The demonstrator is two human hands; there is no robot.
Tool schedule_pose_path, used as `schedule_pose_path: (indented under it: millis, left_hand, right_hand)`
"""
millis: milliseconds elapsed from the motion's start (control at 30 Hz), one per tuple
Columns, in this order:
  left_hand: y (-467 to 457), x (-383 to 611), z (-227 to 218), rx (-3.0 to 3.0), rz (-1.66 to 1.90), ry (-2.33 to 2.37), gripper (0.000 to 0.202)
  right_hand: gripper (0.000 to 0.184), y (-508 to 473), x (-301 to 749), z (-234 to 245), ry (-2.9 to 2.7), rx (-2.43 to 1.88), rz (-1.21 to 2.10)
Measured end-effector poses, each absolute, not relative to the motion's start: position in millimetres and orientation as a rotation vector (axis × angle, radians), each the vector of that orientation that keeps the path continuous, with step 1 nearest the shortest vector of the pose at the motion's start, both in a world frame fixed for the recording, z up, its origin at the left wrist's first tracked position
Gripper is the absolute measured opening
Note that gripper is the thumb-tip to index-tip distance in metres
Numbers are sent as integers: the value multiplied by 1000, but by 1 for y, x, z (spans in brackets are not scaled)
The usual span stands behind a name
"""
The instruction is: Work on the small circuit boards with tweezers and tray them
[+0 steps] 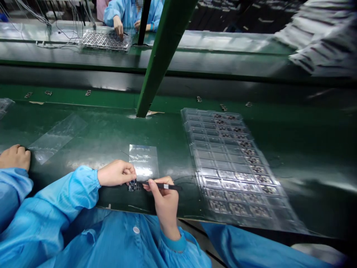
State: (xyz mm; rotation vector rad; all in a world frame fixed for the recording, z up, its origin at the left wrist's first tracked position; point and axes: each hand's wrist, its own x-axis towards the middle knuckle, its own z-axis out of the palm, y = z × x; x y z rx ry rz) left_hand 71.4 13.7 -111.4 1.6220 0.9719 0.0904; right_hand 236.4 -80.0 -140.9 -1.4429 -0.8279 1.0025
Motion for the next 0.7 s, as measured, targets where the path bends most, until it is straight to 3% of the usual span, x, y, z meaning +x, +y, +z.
schedule_pose_path:
  millis: [700]
  left_hand:
    - [14,71,-113,1611,86,964,23]
  right_hand:
    - [26,-80,237,-145,-826,-1423,1013]
